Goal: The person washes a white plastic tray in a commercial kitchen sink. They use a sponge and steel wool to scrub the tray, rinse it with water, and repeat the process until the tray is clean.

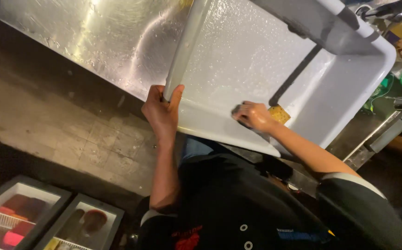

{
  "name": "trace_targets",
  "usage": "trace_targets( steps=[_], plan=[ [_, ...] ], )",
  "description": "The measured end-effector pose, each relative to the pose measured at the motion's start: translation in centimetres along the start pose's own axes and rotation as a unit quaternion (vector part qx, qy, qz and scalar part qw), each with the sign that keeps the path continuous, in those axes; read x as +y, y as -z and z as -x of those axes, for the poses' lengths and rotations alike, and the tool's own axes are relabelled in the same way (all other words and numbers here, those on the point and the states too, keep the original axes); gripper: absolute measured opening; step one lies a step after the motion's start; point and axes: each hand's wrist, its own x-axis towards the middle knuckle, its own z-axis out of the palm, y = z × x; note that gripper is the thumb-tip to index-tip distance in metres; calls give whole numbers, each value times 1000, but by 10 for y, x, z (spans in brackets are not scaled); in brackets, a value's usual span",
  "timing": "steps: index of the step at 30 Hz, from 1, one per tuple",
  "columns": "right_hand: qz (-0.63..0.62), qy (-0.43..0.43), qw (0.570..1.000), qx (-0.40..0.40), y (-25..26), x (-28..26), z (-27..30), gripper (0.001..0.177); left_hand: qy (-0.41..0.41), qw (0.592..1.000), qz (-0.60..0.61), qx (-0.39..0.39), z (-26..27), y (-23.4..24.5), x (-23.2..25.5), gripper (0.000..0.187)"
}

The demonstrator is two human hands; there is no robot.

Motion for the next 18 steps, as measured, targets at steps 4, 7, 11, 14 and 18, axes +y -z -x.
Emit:
trace_targets(
  steps=[4,7,11,14,18],
  plan=[
    [167,-145,962,-157,34,32,144,15,1,1000,-7,16,11,-4,-8,44],
    [195,-204,954,-103,-1,33,106,16,-27,999,-19,35,4,-10,-3,42],
    [45,-162,985,45,-79,3,-25,25,-47,996,-61,43,4,-13,-12,42],
    [-111,-118,987,0,-66,-48,-79,16,-44,995,-75,49,5,-11,-22,44],
    [-239,-167,956,-39,-8,-15,48,12,-49,996,-59,34,-2,-6,-19,43]
  ],
)
